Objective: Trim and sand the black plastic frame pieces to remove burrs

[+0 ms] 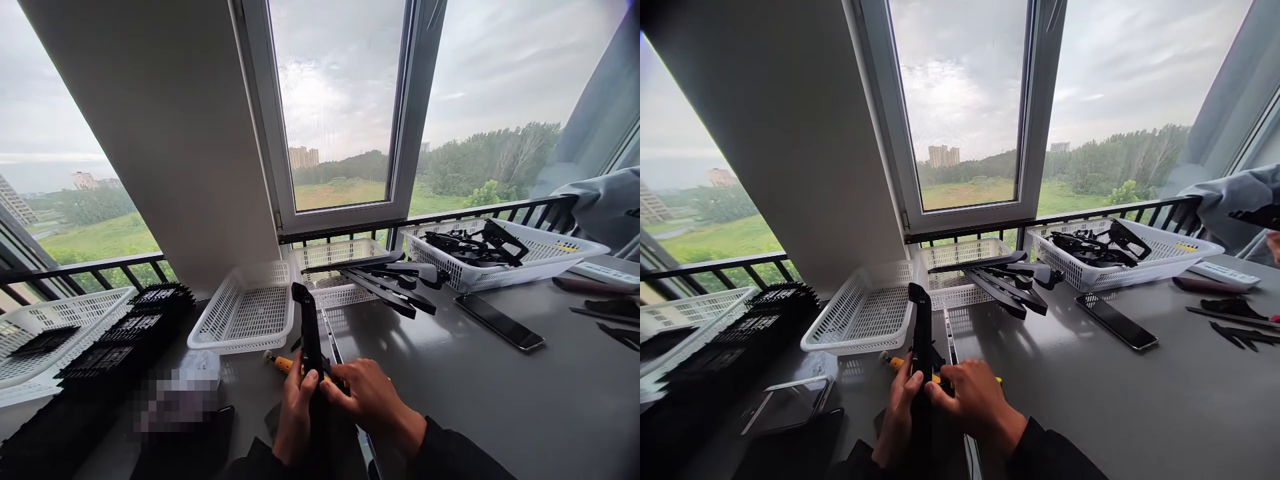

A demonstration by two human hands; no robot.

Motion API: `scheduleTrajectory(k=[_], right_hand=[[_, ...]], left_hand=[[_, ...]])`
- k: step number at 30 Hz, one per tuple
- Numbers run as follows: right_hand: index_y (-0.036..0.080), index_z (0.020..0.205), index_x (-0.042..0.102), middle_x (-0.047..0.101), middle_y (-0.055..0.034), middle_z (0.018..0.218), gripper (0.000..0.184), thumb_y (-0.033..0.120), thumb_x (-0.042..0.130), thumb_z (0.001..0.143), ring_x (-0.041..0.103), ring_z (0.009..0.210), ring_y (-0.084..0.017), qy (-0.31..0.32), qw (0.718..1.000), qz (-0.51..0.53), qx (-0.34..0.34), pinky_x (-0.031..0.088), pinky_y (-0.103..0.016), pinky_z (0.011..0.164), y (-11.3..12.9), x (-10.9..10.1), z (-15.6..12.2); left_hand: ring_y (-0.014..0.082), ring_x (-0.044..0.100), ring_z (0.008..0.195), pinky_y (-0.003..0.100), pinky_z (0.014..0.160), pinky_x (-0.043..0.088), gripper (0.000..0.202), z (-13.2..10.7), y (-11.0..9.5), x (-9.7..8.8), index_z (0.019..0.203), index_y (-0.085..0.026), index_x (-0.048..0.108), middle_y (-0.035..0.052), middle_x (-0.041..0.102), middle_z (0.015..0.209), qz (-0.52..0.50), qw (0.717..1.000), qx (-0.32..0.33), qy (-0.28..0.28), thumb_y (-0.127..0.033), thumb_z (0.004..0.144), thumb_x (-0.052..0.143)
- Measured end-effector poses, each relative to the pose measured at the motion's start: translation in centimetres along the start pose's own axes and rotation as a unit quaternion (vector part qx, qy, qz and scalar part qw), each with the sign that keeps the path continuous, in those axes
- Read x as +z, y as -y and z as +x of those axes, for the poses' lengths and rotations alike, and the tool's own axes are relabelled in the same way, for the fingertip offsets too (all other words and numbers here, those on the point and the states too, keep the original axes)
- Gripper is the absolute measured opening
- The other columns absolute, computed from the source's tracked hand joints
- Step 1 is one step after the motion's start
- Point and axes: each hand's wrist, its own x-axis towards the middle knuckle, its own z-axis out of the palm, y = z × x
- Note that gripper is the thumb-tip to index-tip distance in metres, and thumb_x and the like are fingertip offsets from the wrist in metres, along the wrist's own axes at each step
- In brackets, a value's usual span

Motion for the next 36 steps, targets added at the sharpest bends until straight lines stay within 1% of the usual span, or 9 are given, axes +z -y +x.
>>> scheduleTrajectory(k=[6, 9, 13, 19, 25, 28, 32, 34, 36], right_hand=[[0.020, 0.068, 0.057, 0.068, -0.0021, 0.065, 0.049, 0.055, 0.052, 0.102, 0.056, 0.062, -0.015, -0.003, 1.000, 0.015, 0.003, 0.018, -0.032, 0.062, 0.0, 0.0, 0.0], [0.020, 0.067, 0.056, 0.066, -0.0017, 0.065, 0.049, 0.055, 0.052, 0.102, 0.055, 0.062, -0.015, -0.005, 1.000, 0.019, 0.004, 0.018, -0.032, 0.062, -0.1, 0.0, 0.0], [0.020, 0.066, 0.055, 0.064, -0.0011, 0.064, 0.049, 0.054, 0.052, 0.101, 0.053, 0.062, -0.014, -0.005, 1.000, 0.014, 0.012, 0.018, -0.032, 0.063, -0.1, -0.1, 0.0], [0.020, 0.068, 0.058, 0.066, -0.0009, 0.065, 0.048, 0.055, 0.053, 0.101, 0.055, 0.063, -0.014, -0.013, 1.000, 0.014, 0.017, 0.019, -0.032, 0.063, -0.3, 0.1, 0.1], [0.020, 0.069, 0.061, 0.068, -0.0011, 0.067, 0.048, 0.054, 0.053, 0.102, 0.058, 0.064, -0.015, -0.010, 1.000, 0.011, 0.017, 0.020, -0.032, 0.063, -0.3, 0.1, 0.0], [0.020, 0.069, 0.061, 0.069, -0.0015, 0.067, 0.048, 0.054, 0.052, 0.102, 0.059, 0.065, -0.015, -0.010, 1.000, 0.005, 0.018, 0.020, -0.032, 0.063, -0.2, 0.1, 0.0], [0.020, 0.071, 0.063, 0.071, -0.0027, 0.070, 0.047, 0.054, 0.053, 0.102, 0.062, 0.068, -0.017, -0.012, 1.000, 0.002, 0.019, 0.021, -0.031, 0.063, -0.2, 0.2, 0.0], [0.020, 0.070, 0.063, 0.071, -0.0029, 0.069, 0.048, 0.054, 0.051, 0.103, 0.061, 0.067, -0.017, -0.011, 1.000, 0.008, 0.017, 0.022, -0.031, 0.063, -0.3, 0.2, 0.0], [0.020, 0.068, 0.062, 0.069, -0.0030, 0.067, 0.051, 0.054, 0.049, 0.104, 0.060, 0.066, -0.017, -0.012, 1.000, 0.010, 0.016, 0.023, -0.031, 0.064, -0.5, 0.1, 0.0]], left_hand=[[0.0340, 0.069, 0.119, 0.039, 0.101, 0.054, 0.058, -0.2, 0.1, 0.2, 0.131, -0.019, 0.072, 0.0109, 0.077, 0.127, -0.001, 1.000, -0.005, -0.006, -0.056, 0.086, 0.072], [0.0362, 0.068, 0.123, 0.040, 0.101, 0.054, 0.061, -0.1, 0.3, 0.0, 0.134, -0.018, 0.070, 0.0123, 0.077, 0.129, -0.012, 1.000, -0.003, -0.003, -0.056, 0.086, 0.073], [0.0381, 0.062, 0.133, 0.042, 0.108, 0.051, 0.060, 0.1, 0.6, -0.5, 0.131, -0.017, 0.071, 0.0133, 0.075, 0.131, -0.042, 0.998, -0.035, -0.018, -0.057, 0.087, 0.072], [0.0394, 0.061, 0.134, 0.043, 0.112, 0.050, 0.062, 0.3, 1.2, -1.1, 0.128, -0.015, 0.073, 0.0133, 0.077, 0.125, -0.057, 0.996, -0.059, -0.034, -0.058, 0.084, 0.076], [0.0409, 0.053, 0.145, 0.044, 0.119, 0.044, 0.063, 0.3, 1.2, -0.9, 0.122, -0.018, 0.076, 0.0118, 0.073, 0.138, -0.049, 0.994, -0.076, -0.062, -0.063, 0.077, 0.079], [0.0416, 0.051, 0.147, 0.045, 0.121, 0.042, 0.064, 0.3, 1.0, -0.9, 0.122, -0.018, 0.076, 0.0122, 0.073, 0.139, -0.048, 0.995, -0.072, -0.054, -0.063, 0.077, 0.079], [0.0400, 0.045, 0.152, 0.043, 0.122, 0.041, 0.060, 0.2, 1.4, -1.1, 0.122, -0.020, 0.076, 0.0106, 0.070, 0.144, -0.038, 0.995, -0.063, -0.062, -0.063, 0.079, 0.078], [0.0396, 0.047, 0.150, 0.043, 0.119, 0.045, 0.061, 0.2, 1.5, -1.0, 0.125, -0.020, 0.075, 0.0107, 0.071, 0.144, -0.041, 0.996, -0.064, -0.052, -0.063, 0.081, 0.077], [0.0402, 0.055, 0.143, 0.043, 0.113, 0.050, 0.065, 0.1, 1.1, -0.8, 0.130, -0.019, 0.073, 0.0121, 0.073, 0.139, -0.050, 0.997, -0.052, -0.019, -0.064, 0.083, 0.074]])
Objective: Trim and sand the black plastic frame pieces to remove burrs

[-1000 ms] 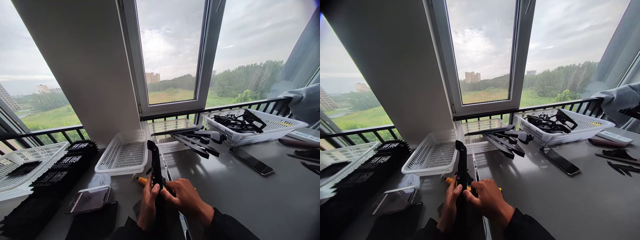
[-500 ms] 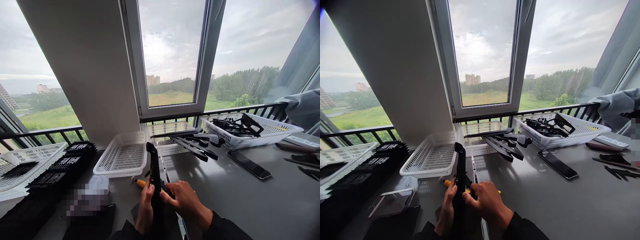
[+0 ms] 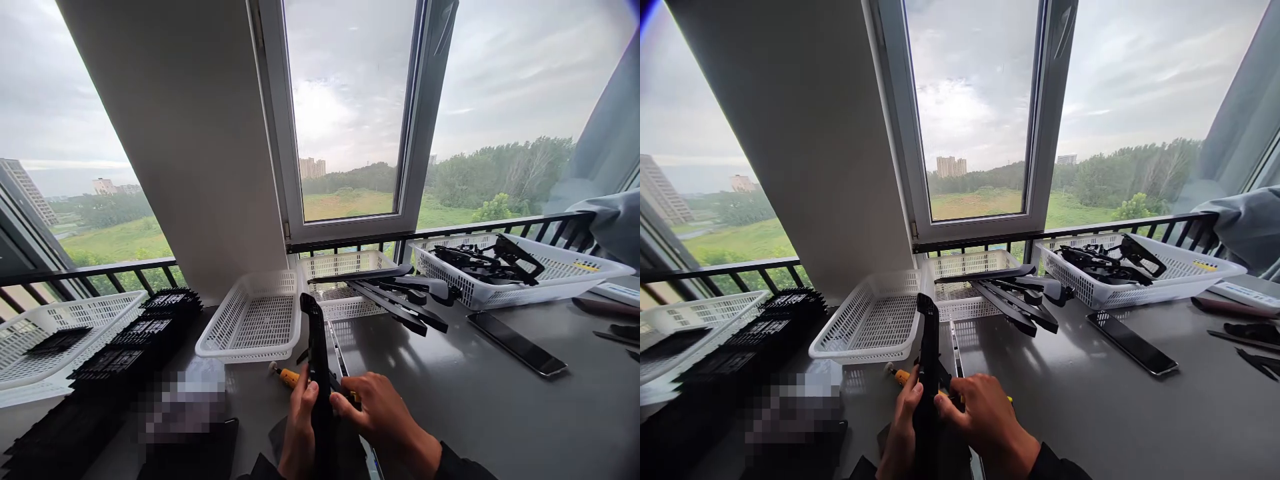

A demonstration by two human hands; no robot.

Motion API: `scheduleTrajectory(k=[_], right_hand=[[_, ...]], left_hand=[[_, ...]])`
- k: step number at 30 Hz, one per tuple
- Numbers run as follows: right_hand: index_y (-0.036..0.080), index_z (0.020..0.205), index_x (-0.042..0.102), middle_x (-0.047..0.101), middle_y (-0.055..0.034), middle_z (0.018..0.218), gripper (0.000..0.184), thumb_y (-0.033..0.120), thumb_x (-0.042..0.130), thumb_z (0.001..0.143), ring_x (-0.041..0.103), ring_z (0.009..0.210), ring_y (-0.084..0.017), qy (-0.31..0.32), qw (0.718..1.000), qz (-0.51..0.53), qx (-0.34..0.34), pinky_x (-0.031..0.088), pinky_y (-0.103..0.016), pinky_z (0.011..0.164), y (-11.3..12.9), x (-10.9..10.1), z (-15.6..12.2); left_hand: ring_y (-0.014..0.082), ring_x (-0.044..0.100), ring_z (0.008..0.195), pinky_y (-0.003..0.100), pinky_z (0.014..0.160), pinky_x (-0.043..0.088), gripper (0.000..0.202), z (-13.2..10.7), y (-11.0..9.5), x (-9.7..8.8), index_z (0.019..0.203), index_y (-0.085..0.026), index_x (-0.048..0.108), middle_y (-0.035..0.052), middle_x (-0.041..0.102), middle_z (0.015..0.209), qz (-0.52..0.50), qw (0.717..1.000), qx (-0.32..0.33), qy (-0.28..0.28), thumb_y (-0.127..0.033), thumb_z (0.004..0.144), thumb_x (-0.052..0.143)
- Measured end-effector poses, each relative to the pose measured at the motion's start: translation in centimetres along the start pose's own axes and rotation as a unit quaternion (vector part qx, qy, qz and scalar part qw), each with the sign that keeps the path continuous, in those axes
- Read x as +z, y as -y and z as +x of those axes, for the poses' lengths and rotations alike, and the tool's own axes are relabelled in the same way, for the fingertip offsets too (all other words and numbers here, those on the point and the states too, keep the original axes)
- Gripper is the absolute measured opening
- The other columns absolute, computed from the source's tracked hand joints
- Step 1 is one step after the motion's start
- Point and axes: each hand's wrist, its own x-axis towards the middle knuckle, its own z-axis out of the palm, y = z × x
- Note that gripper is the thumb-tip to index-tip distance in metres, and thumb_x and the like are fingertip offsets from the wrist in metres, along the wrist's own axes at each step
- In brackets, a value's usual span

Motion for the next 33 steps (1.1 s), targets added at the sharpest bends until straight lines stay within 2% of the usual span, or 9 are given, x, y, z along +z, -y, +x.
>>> scheduleTrajectory(k=[2, 4, 10, 15, 20, 26, 30, 33], right_hand=[[0.020, 0.067, 0.061, 0.068, -0.0028, 0.066, 0.052, 0.054, 0.047, 0.104, 0.059, 0.065, -0.017, -0.001, 1.000, 0.002, 0.000, 0.023, -0.031, 0.064, -0.2, -0.1, 0.0], [0.020, 0.067, 0.060, 0.067, -0.0024, 0.065, 0.051, 0.054, 0.047, 0.104, 0.057, 0.065, -0.017, -0.002, 1.000, 0.009, 0.001, 0.022, -0.031, 0.064, -0.3, -0.1, 0.1], [0.020, 0.064, 0.051, 0.061, -0.0007, 0.061, 0.054, 0.058, 0.047, 0.102, 0.051, 0.061, -0.015, -0.002, 1.000, 0.015, 0.011, 0.020, -0.031, 0.063, -0.4, 0.2, 0.1], [0.020, 0.066, 0.056, 0.064, -0.0015, 0.064, 0.054, 0.058, 0.046, 0.103, 0.053, 0.063, -0.016, 0.009, 1.000, 0.005, 0.014, 0.020, -0.032, 0.063, -0.2, -0.1, 0.0], [0.021, 0.070, 0.064, 0.069, -0.0023, 0.067, 0.052, 0.054, 0.045, 0.105, 0.060, 0.068, -0.018, 0.015, 1.000, 0.013, 0.008, 0.026, -0.032, 0.066, -0.2, -0.4, 0.0], [0.021, 0.065, 0.059, 0.063, -0.0011, 0.062, 0.056, 0.056, 0.043, 0.106, 0.057, 0.063, -0.017, 0.021, 1.000, 0.006, -0.004, 0.028, -0.031, 0.067, -0.1, -0.4, -0.2], [0.021, 0.067, 0.059, 0.066, -0.0025, 0.065, 0.055, 0.056, 0.043, 0.105, 0.058, 0.067, -0.018, 0.022, 1.000, 0.000, -0.004, 0.025, -0.032, 0.066, -0.3, -0.1, -0.3], [0.021, 0.067, 0.058, 0.065, -0.0027, 0.065, 0.056, 0.058, 0.041, 0.106, 0.058, 0.066, -0.018, 0.029, 1.000, 0.002, -0.006, 0.025, -0.032, 0.065, -0.3, 0.0, -0.2]], left_hand=[[0.0398, 0.063, 0.133, 0.043, 0.107, 0.054, 0.067, -0.2, -0.5, 0.3, 0.133, -0.017, 0.071, 0.0131, 0.075, 0.134, 0.004, 0.999, 0.011, 0.031, -0.064, 0.084, 0.073], [0.0392, 0.065, 0.130, 0.043, 0.106, 0.055, 0.066, -0.4, -0.8, 0.5, 0.133, -0.017, 0.071, 0.0132, 0.076, 0.133, 0.009, 0.999, 0.010, 0.032, -0.062, 0.085, 0.074], [0.0374, 0.051, 0.148, 0.040, 0.115, 0.049, 0.060, -0.6, -0.5, 0.1, 0.133, -0.019, 0.072, 0.0109, 0.069, 0.146, -0.001, 1.000, -0.019, -0.013, -0.056, 0.087, 0.074], [0.0384, 0.051, 0.147, 0.042, 0.117, 0.047, 0.062, -0.3, 0.1, -0.2, 0.133, -0.019, 0.072, 0.0118, 0.069, 0.146, 0.004, 1.000, -0.015, -0.007, -0.058, 0.085, 0.076], [0.0387, 0.049, 0.149, 0.043, 0.117, 0.046, 0.061, -0.3, 0.1, -0.1, 0.130, -0.019, 0.073, 0.0120, 0.068, 0.146, -0.010, 1.000, -0.019, -0.021, -0.060, 0.085, 0.074], [0.0392, 0.055, 0.140, 0.043, 0.113, 0.049, 0.056, -0.8, -1.1, 0.7, 0.129, -0.019, 0.074, 0.0116, 0.073, 0.137, 0.005, 1.000, -0.008, 0.028, -0.059, 0.090, 0.068], [0.0380, 0.058, 0.135, 0.043, 0.115, 0.045, 0.060, -0.7, -0.9, 0.8, 0.132, -0.017, 0.072, 0.0122, 0.075, 0.130, 0.004, 0.999, 0.026, 0.042, -0.060, 0.090, 0.067], [0.0371, 0.063, 0.127, 0.044, 0.110, 0.047, 0.065, -0.7, -0.6, 0.8, 0.136, -0.016, 0.069, 0.0128, 0.075, 0.126, -0.004, 0.997, 0.036, 0.071, -0.062, 0.090, 0.065]])
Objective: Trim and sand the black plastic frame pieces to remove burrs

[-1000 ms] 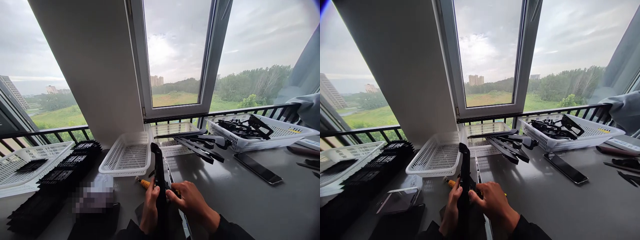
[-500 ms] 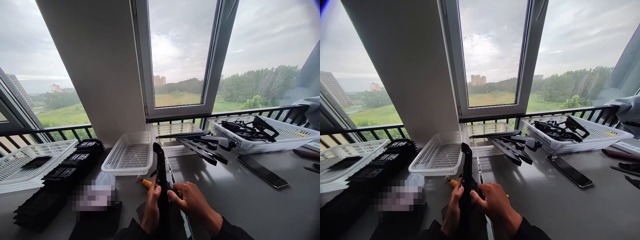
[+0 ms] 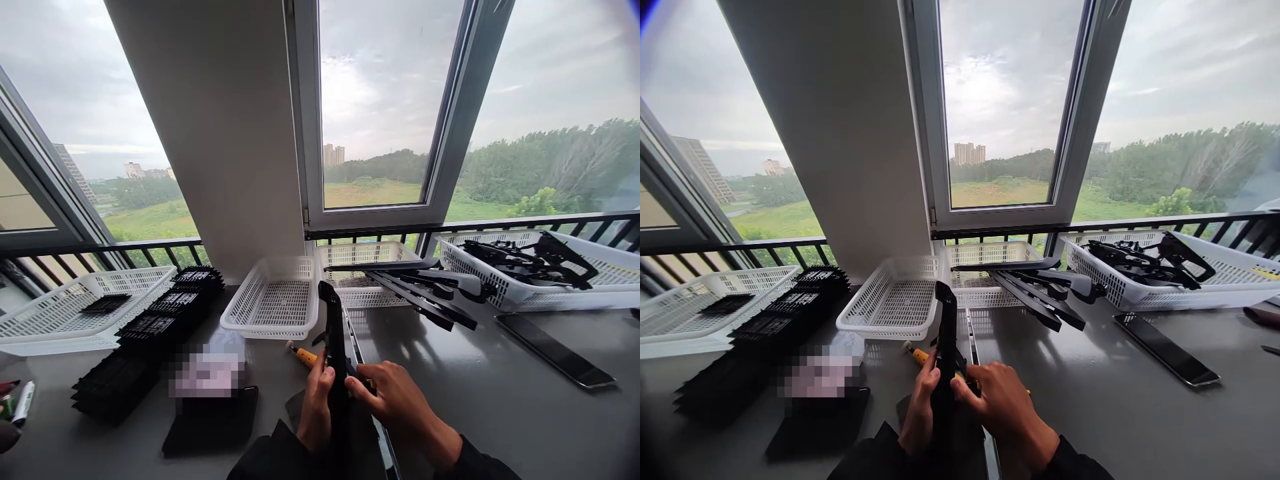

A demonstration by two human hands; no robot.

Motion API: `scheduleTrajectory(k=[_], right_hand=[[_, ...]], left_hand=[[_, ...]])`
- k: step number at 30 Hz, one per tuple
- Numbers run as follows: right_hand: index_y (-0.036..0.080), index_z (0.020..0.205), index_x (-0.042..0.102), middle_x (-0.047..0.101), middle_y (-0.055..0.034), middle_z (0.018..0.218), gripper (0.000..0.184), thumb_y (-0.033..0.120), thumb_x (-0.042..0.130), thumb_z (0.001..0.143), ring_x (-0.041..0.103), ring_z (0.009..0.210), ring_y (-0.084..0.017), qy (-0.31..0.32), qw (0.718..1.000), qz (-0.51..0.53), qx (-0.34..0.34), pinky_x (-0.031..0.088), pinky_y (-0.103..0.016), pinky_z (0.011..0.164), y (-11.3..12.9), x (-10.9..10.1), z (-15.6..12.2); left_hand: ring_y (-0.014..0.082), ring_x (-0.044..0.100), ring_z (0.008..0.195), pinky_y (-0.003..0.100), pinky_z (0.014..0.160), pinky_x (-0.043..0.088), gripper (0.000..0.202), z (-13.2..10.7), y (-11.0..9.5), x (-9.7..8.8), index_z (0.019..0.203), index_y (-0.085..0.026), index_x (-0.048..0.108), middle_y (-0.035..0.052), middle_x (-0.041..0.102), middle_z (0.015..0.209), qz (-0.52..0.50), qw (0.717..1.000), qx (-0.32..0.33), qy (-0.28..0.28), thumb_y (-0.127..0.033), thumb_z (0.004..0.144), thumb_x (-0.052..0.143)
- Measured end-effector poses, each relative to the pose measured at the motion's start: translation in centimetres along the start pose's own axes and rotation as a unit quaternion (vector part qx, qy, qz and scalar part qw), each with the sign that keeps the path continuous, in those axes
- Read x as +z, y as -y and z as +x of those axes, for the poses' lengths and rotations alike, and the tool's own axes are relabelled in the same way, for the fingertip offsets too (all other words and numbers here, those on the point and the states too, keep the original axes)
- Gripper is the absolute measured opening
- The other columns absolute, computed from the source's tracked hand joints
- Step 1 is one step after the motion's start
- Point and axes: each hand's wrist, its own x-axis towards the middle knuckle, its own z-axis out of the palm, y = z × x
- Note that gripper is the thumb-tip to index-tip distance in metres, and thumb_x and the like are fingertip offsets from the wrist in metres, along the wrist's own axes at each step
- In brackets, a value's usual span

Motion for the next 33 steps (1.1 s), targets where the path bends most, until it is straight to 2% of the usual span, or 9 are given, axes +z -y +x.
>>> scheduleTrajectory(k=[6, 11, 17, 20, 25, 33], right_hand=[[0.021, 0.064, 0.052, 0.062, -0.0023, 0.062, 0.054, 0.056, 0.045, 0.104, 0.055, 0.062, -0.018, 0.001, 1.000, -0.012, 0.003, 0.024, -0.032, 0.064, 0.06, -0.12, -0.05], [0.022, 0.065, 0.051, 0.064, -0.0029, 0.063, 0.053, 0.057, 0.043, 0.104, 0.056, 0.062, -0.019, 0.003, 1.000, -0.007, -0.006, 0.025, -0.032, 0.064, -0.46, 0.20, 0.00], [0.022, 0.066, 0.045, 0.064, -0.0038, 0.065, 0.054, 0.061, 0.040, 0.103, 0.057, 0.066, -0.021, 0.014, 1.000, -0.010, 0.004, 0.023, -0.033, 0.065, -0.62, 0.28, 0.06], [0.023, 0.067, 0.041, 0.062, -0.0038, 0.065, 0.054, 0.063, 0.037, 0.103, 0.056, 0.067, -0.020, 0.021, 1.000, -0.007, 0.009, 0.023, -0.033, 0.065, -0.44, 0.09, 0.05], [0.022, 0.067, 0.038, 0.059, -0.0027, 0.063, 0.055, 0.064, 0.036, 0.102, 0.051, 0.063, -0.019, 0.020, 1.000, 0.006, 0.005, 0.022, -0.033, 0.065, -0.34, 0.04, 0.14], [0.022, 0.068, 0.041, 0.056, -0.0017, 0.063, 0.053, 0.063, 0.035, 0.101, 0.047, 0.062, -0.018, 0.015, 1.000, 0.014, 0.011, 0.022, -0.032, 0.064, -0.30, 0.06, 0.06]], left_hand=[[0.0372, 0.063, 0.128, 0.042, 0.111, 0.048, 0.063, -0.31, -0.07, 0.10, 0.135, -0.016, 0.069, 0.0135, 0.074, 0.131, -0.011, 1.000, 0.000, -0.001, -0.060, 0.089, 0.068], [0.0364, 0.065, 0.124, 0.041, 0.104, 0.051, 0.063, -0.20, -0.09, 0.20, 0.136, -0.016, 0.067, 0.0137, 0.075, 0.128, -0.009, 1.000, 0.004, 0.020, -0.058, 0.089, 0.068], [0.0324, 0.068, 0.108, 0.040, 0.097, 0.052, 0.060, 0.07, -0.32, 0.36, 0.134, -0.015, 0.065, 0.0114, 0.076, 0.113, 0.028, 0.998, 0.032, 0.043, -0.056, 0.090, 0.065], [0.0343, 0.068, 0.113, 0.042, 0.101, 0.052, 0.063, 0.01, -0.39, 0.32, 0.136, -0.014, 0.064, 0.0125, 0.076, 0.117, 0.030, 0.999, 0.025, 0.038, -0.058, 0.090, 0.066], [0.0401, 0.061, 0.131, 0.047, 0.114, 0.047, 0.068, 0.03, -0.09, 0.08, 0.140, -0.016, 0.064, 0.0147, 0.074, 0.132, 0.030, 0.999, 0.020, 0.006, -0.057, 0.087, 0.071], [0.0417, 0.061, 0.132, 0.049, 0.112, 0.048, 0.071, 0.25, 0.32, -0.22, 0.143, -0.015, 0.063, 0.0159, 0.072, 0.136, 0.031, 0.999, 0.014, 0.019, -0.061, 0.088, 0.068]])
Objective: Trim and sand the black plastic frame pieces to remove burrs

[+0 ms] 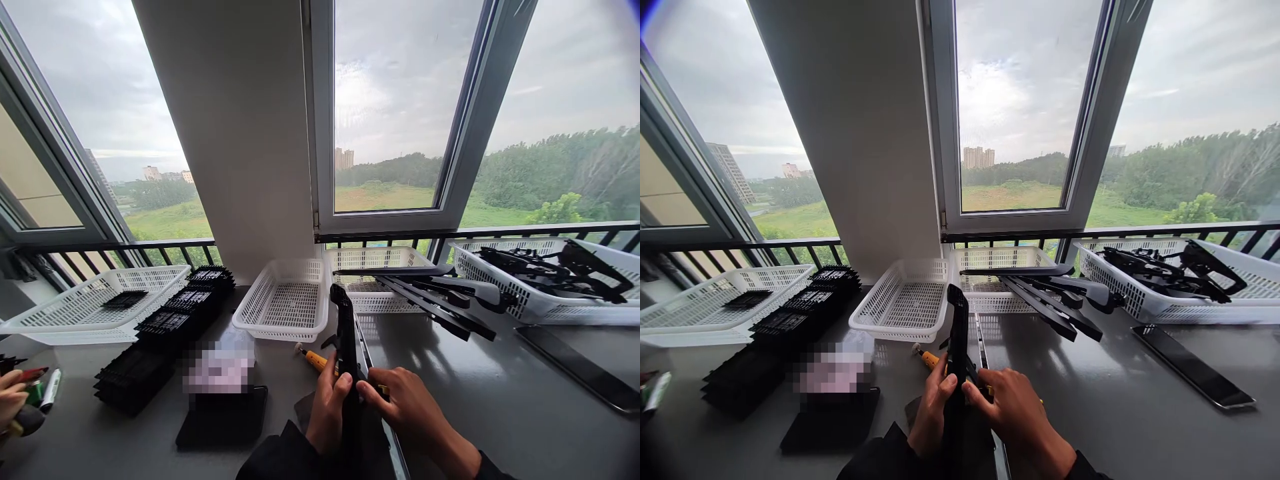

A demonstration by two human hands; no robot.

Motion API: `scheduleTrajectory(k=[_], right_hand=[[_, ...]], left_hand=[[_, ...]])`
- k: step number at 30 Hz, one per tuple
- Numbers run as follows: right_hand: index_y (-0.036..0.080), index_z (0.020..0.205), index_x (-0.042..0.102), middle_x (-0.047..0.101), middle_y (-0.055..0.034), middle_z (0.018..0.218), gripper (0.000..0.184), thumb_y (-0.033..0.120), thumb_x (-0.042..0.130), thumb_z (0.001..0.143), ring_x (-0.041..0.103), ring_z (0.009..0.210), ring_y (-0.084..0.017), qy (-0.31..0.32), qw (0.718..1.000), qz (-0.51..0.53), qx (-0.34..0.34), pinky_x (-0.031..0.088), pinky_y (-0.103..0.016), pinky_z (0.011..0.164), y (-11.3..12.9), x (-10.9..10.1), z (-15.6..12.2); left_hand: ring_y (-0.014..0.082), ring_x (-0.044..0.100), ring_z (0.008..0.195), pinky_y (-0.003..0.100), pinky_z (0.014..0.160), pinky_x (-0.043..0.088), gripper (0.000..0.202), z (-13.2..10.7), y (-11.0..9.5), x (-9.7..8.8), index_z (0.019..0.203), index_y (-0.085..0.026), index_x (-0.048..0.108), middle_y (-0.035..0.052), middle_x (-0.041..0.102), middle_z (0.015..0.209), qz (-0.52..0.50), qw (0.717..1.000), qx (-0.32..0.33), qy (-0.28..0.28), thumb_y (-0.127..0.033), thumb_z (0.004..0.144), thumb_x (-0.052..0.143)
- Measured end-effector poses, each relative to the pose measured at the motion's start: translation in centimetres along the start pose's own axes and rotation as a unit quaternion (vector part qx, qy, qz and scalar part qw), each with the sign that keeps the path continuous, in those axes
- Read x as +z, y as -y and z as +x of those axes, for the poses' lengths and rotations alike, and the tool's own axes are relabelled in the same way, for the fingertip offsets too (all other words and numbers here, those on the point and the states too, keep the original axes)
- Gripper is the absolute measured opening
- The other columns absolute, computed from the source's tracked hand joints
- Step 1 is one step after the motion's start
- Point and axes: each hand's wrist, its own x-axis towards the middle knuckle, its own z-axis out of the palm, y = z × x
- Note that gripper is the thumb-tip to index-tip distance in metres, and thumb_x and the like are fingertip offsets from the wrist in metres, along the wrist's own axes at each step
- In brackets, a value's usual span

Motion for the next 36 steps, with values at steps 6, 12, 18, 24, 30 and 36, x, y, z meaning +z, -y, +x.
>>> scheduleTrajectory(k=[6, 12, 18, 24, 30, 36], right_hand=[[0.022, 0.068, 0.039, 0.054, -0.0006, 0.064, 0.054, 0.065, 0.037, 0.101, 0.045, 0.063, -0.017, 0.001, 1.000, 0.004, 0.000, 0.023, -0.032, 0.065, 0.1, -0.2, -0.1], [0.022, 0.069, 0.041, 0.055, -0.0010, 0.065, 0.056, 0.067, 0.036, 0.102, 0.048, 0.064, -0.018, -0.002, 1.000, 0.004, -0.004, 0.024, -0.032, 0.066, -0.2, 0.0, -0.2], [0.022, 0.069, 0.043, 0.057, -0.0012, 0.065, 0.053, 0.065, 0.040, 0.101, 0.049, 0.064, -0.018, -0.002, 1.000, 0.006, -0.003, 0.023, -0.032, 0.065, -0.3, 0.1, 0.0], [0.022, 0.068, 0.042, 0.054, -0.0003, 0.062, 0.054, 0.065, 0.040, 0.101, 0.047, 0.062, -0.017, -0.009, 1.000, 0.006, 0.001, 0.022, -0.032, 0.064, -0.3, 0.1, 0.0], [0.022, 0.069, 0.044, 0.055, -0.0003, 0.064, 0.054, 0.065, 0.040, 0.101, 0.046, 0.063, -0.017, -0.008, 1.000, 0.010, 0.003, 0.022, -0.031, 0.065, -0.3, 0.0, 0.0], [0.022, 0.068, 0.041, 0.050, 0.0003, 0.063, 0.052, 0.063, 0.040, 0.100, 0.045, 0.062, -0.017, 0.001, 1.000, 0.006, 0.013, 0.022, -0.031, 0.064, -0.1, -0.2, -0.1]], left_hand=[[0.0387, 0.062, 0.129, 0.047, 0.112, 0.046, 0.070, -0.1, -0.2, 0.0, 0.142, -0.016, 0.063, 0.0149, 0.072, 0.133, 0.001, 1.000, 0.002, 0.006, -0.063, 0.090, 0.066], [0.0308, 0.068, 0.102, 0.041, 0.094, 0.053, 0.064, -0.1, -0.6, 0.3, 0.134, -0.015, 0.066, 0.0107, 0.076, 0.108, 0.008, 1.000, 0.015, 0.015, -0.063, 0.091, 0.065], [0.0312, 0.067, 0.107, 0.040, 0.097, 0.051, 0.066, -0.1, -0.4, 0.2, 0.136, -0.015, 0.063, 0.0114, 0.075, 0.113, 0.009, 1.000, 0.014, 0.012, -0.063, 0.091, 0.065], [0.0318, 0.068, 0.107, 0.040, 0.095, 0.052, 0.063, 0.0, -0.6, 0.3, 0.134, -0.015, 0.065, 0.0122, 0.076, 0.115, 0.011, 1.000, 0.022, 0.015, -0.062, 0.092, 0.064], [0.0351, 0.065, 0.119, 0.043, 0.104, 0.049, 0.068, -0.1, -0.6, 0.3, 0.137, -0.015, 0.063, 0.0142, 0.074, 0.123, 0.001, 1.000, 0.008, 0.009, -0.065, 0.090, 0.065], [0.0325, 0.066, 0.110, 0.041, 0.099, 0.051, 0.063, -0.1, -1.0, 0.5, 0.132, -0.015, 0.065, 0.0143, 0.075, 0.120, 0.010, 1.000, 0.013, 0.007, -0.063, 0.091, 0.065]])
